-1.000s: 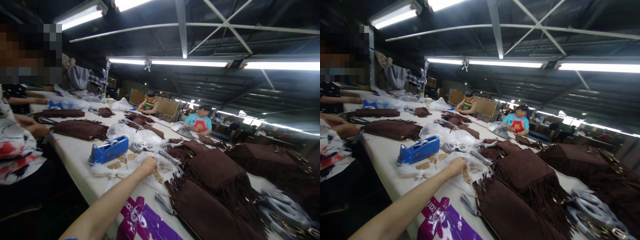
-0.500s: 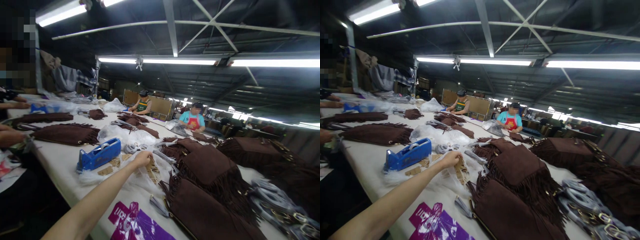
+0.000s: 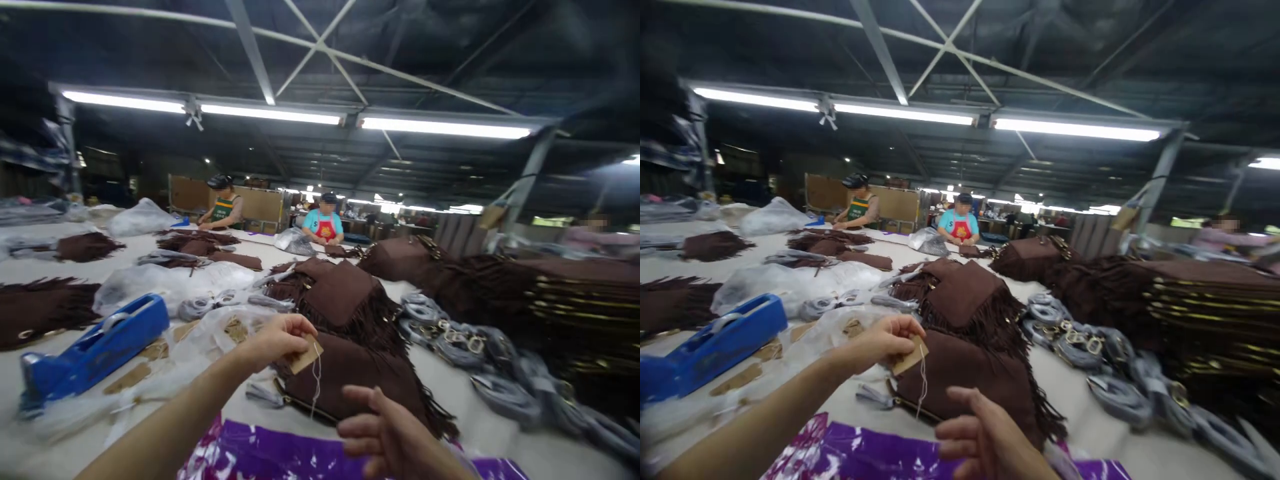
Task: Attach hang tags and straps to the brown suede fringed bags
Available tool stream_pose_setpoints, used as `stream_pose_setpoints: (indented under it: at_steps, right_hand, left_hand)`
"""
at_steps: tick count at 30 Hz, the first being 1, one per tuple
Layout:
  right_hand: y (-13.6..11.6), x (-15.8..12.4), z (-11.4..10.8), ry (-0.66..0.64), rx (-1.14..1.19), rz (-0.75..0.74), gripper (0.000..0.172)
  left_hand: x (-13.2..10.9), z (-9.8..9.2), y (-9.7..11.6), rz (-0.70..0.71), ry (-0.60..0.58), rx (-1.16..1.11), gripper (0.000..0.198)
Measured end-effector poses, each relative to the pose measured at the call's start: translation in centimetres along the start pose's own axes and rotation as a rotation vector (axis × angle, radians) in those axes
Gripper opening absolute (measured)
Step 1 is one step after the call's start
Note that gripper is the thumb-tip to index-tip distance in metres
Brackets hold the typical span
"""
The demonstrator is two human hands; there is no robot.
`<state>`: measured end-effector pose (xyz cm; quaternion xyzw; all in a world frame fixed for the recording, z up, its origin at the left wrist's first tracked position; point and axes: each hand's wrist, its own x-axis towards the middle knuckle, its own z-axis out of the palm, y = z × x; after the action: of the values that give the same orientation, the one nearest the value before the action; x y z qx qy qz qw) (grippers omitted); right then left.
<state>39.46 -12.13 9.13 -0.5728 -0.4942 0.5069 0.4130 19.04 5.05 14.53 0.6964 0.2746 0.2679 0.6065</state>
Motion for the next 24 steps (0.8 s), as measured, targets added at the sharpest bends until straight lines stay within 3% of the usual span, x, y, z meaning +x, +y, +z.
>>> stream_pose_setpoints:
  at_steps: [1,3,7,10,12,14,16,18,21,24]
  right_hand:
    - [-0.6,0.6,0.7,-0.095,0.332,0.094,0.077]
    - [-1.6,1.8,1.6,-0.173,0.744,0.103,0.076]
    - [-1.9,3.1,0.6,0.028,1.021,-0.006,0.039]
    - [-1.3,2.4,-1.5,0.103,1.032,-0.061,0.033]
    - [-1.0,1.3,-2.7,0.036,0.968,-0.131,0.033]
    - [-0.9,-0.1,-3.4,-0.034,0.877,-0.169,0.030]
    - [-1.0,-1.4,-3.7,-0.059,0.811,-0.177,0.028]
    - [-1.2,-2.5,-3.8,-0.079,0.765,-0.164,0.029]
    - [-1.2,-3.9,-3.6,-0.113,0.716,-0.143,0.032]
    - [-0.6,-5.3,-3.3,-0.112,0.689,-0.133,0.034]
  left_hand:
    - [0.0,1.4,0.6,0.011,-0.029,0.060,0.031]
    - [-0.6,4.2,1.4,0.077,-0.063,0.212,0.028]
    - [-3.2,9.2,0.8,0.275,-0.126,0.522,0.016]
    - [-5.0,11.7,-1.4,0.329,-0.201,0.642,0.017]
    - [-5.4,12.4,-2.8,0.275,-0.298,0.576,0.025]
    - [-5.2,12.5,-3.4,0.209,-0.294,0.410,0.025]
    - [-4.5,12.3,-3.3,0.161,-0.173,0.247,0.018]
    - [-3.8,12.4,-2.6,0.143,-0.070,0.160,0.028]
    - [-3.0,13.5,-1.7,0.207,-0.120,0.150,0.043]
    - [-3.0,15.4,-1.6,0.301,-0.177,0.208,0.022]
